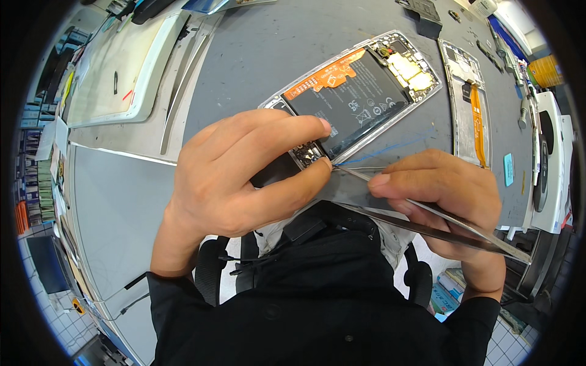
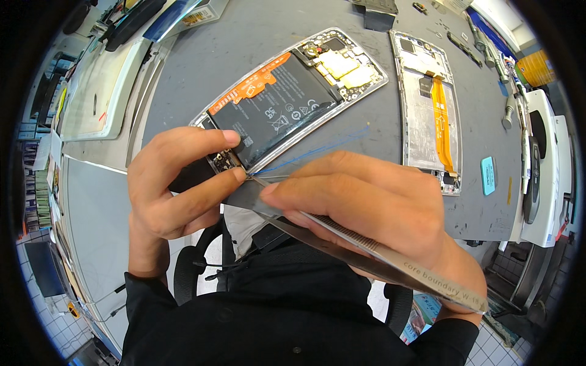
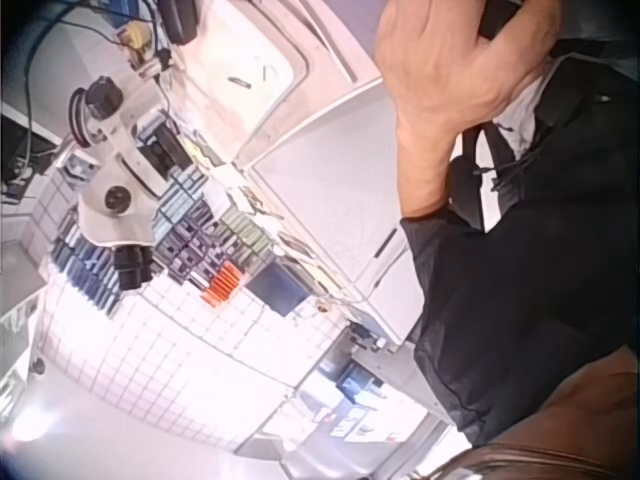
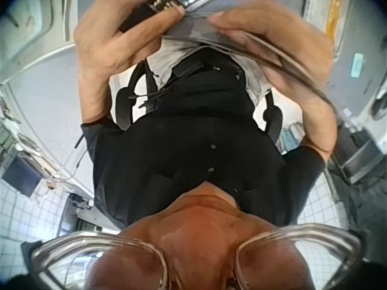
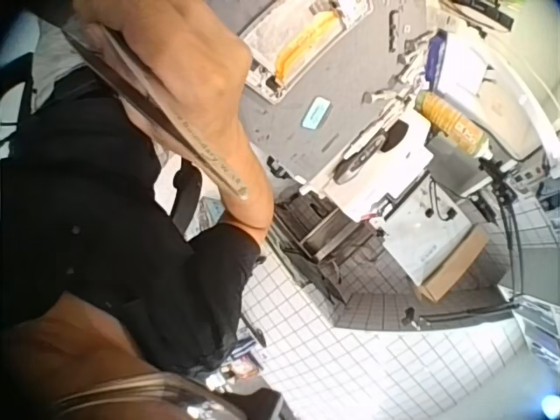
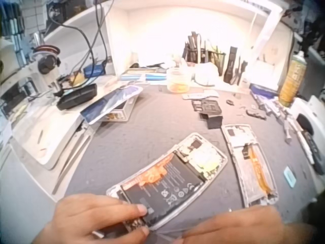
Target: The person uses tweezers to manipulate small components and connectors inside a disassembled smartphone chassis. They carefully adjust ribbon cables and press down on internal parts near the battery and motherboard area.
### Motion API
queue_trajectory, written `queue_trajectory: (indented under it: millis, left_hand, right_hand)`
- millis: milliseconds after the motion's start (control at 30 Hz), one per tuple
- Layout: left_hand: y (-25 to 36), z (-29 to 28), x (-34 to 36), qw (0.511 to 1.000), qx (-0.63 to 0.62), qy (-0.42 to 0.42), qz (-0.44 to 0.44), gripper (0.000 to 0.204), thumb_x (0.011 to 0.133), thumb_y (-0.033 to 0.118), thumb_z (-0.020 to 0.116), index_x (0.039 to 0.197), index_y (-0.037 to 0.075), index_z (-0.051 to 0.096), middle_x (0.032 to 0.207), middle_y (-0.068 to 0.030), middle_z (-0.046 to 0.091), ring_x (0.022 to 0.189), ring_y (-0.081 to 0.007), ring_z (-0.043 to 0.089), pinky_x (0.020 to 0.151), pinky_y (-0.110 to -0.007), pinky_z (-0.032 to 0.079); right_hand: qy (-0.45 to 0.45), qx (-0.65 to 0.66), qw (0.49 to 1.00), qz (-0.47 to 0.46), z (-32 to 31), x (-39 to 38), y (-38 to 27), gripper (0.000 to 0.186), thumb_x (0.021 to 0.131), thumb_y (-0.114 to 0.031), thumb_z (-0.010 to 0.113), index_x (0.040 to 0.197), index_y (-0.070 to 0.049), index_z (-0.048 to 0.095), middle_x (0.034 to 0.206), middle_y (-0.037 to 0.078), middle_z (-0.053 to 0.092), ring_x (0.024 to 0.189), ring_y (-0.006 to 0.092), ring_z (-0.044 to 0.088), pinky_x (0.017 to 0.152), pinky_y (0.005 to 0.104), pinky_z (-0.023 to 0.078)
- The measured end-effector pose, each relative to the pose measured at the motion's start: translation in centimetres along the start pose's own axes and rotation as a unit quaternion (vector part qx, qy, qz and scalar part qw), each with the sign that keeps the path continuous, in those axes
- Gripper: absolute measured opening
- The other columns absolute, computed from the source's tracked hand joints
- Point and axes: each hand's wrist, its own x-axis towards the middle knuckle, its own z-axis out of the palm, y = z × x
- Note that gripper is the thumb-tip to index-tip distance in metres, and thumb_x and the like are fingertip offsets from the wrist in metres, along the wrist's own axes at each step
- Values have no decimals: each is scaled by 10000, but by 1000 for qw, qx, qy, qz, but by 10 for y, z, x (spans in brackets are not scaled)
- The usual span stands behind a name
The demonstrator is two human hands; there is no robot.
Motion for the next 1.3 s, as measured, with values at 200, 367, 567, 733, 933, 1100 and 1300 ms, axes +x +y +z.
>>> queue_trajectory:
  millis: [200,367,567,733,933,1100,1300]
  left_hand:
    - [1,0,0,1000,-1,0,-4,260,599,133,778,856,143,741,1011,-64,746,816,-216,706,631,-290,577]
    - [1,1,0,1000,0,0,-6,251,601,132,778,849,144,738,1006,-65,745,815,-216,707,630,-288,577]
    - [0,2,0,1000,-1,7,-2,242,605,131,773,843,145,734,999,-66,744,815,-214,708,626,-285,576]
    - [0,1,-1,1000,-3,6,-6,249,602,134,770,849,143,737,1005,-70,742,817,-219,709,630,-288,578]
    - [3,-4,1,999,-14,-33,-21,276,603,129,761,878,135,771,1067,-113,741,829,-256,717,672,-334,594]
    - [2,-4,-1,999,-5,-30,-11,312,596,100,744,903,126,789,1099,-125,744,849,-289,716,711,-363,595]
    - [0,-3,-4,999,-7,-33,-3,370,565,111,737,929,118,800,1110,-142,740,854,-290,712,715,-372,600]
  right_hand:
    - [-5,-1,1000,6,0,0,-3,123,886,-49,770,1008,-47,779,938,122,775,837,262,762,715,325,600]
    - [-2,-2,1000,4,0,0,-2,125,884,-43,769,1009,-45,777,941,121,774,841,261,762,716,327,601]
    - [-8,-5,1000,8,0,1,-3,123,886,-42,766,1009,-42,776,948,123,774,847,260,762,720,327,601]
    - [-9,-2,1000,8,0,1,-3,124,887,-42,764,1010,-41,775,949,124,774,852,260,762,725,326,602]
    - [-5,34,999,-13,1,-2,5,175,887,1,748,1056,-40,765,969,123,776,863,259,764,738,330,602]
    - [-8,51,998,-28,0,-6,9,273,863,51,767,1119,-46,759,998,121,775,884,261,767,778,338,610]
    - [25,62,996,-66,7,-10,19,310,841,55,794,1133,-37,754,994,117,766,882,260,760,745,330,617]
